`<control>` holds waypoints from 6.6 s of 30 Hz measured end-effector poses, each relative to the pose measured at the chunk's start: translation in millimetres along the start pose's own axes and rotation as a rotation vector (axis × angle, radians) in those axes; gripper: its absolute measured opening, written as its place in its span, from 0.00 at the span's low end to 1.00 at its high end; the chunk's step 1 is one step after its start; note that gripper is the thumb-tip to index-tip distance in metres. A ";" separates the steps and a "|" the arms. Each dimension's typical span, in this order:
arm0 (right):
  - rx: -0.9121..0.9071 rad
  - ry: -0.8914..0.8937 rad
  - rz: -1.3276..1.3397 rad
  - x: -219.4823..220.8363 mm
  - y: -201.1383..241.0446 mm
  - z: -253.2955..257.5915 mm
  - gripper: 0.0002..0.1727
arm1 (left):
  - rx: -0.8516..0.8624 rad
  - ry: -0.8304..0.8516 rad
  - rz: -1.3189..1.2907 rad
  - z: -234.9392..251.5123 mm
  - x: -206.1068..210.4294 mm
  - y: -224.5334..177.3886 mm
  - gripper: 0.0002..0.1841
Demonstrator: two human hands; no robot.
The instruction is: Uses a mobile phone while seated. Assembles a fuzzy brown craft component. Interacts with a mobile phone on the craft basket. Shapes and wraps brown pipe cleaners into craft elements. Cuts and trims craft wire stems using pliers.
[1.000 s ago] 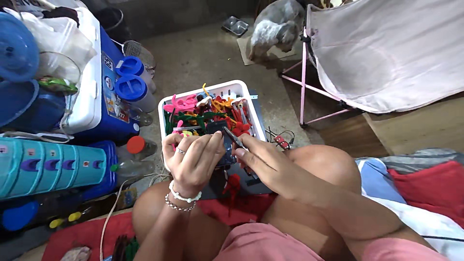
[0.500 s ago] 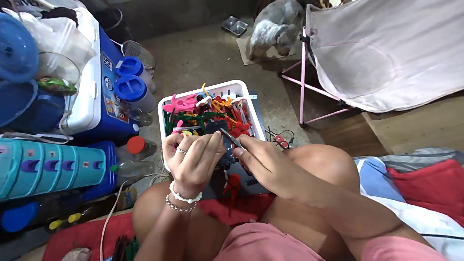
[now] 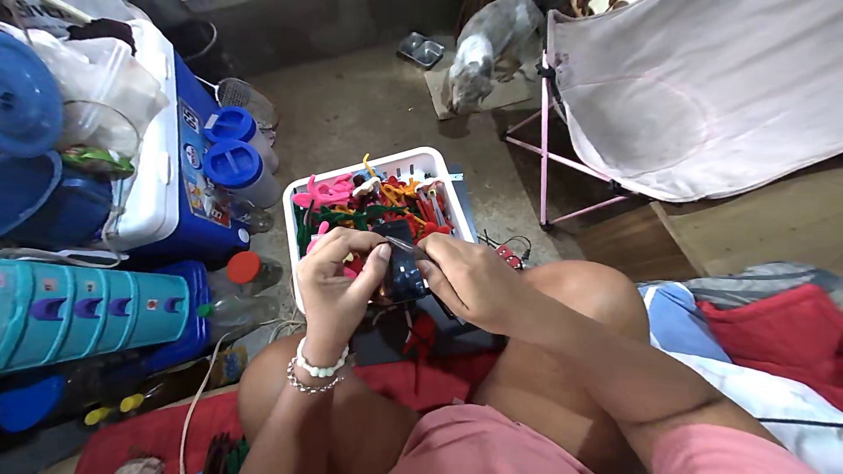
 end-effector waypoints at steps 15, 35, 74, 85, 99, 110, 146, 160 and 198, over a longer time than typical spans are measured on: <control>-0.246 0.020 -0.093 2.3 -12.5 11.6 0.16 | -0.413 0.173 -0.531 -6.7 15.1 18.9 0.07; -0.146 0.134 0.358 -18.7 -51.7 13.0 0.23 | -0.379 0.348 -0.411 -3.7 17.1 18.5 0.04; -0.102 0.162 0.457 -17.4 -50.1 14.1 0.24 | -0.102 0.251 -0.246 0.2 11.1 3.5 0.05; -0.142 0.234 0.393 -18.0 -43.9 12.6 0.22 | 0.115 0.239 -0.029 3.6 7.8 -6.0 0.05; -0.199 -0.046 0.062 -20.2 -29.5 10.9 0.24 | -0.212 0.256 -0.328 -2.6 15.4 6.3 0.04; -0.247 0.004 0.144 -19.9 -31.6 11.7 0.25 | -0.309 0.352 -0.493 -6.2 20.4 7.2 0.05; 0.016 -0.042 0.024 -31.0 -46.7 10.9 0.24 | -0.105 0.110 0.020 0.5 5.4 12.4 0.06; 0.022 -0.280 -0.435 -21.2 -8.4 -0.5 0.20 | -0.192 -0.043 0.114 -7.5 12.1 13.1 0.06; 0.087 -0.275 -0.553 -10.6 -7.2 -0.8 0.19 | -0.035 -0.057 0.365 -11.1 24.1 7.0 0.04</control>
Point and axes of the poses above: each hand's wrist, its own z-axis towards the middle knuckle, its own x-axis out of the palm, y = z × x, the point moved 6 cm from there along z, towards the middle knuckle, and after that the axes turned 13 degrees about z, right-handed, at the moved point
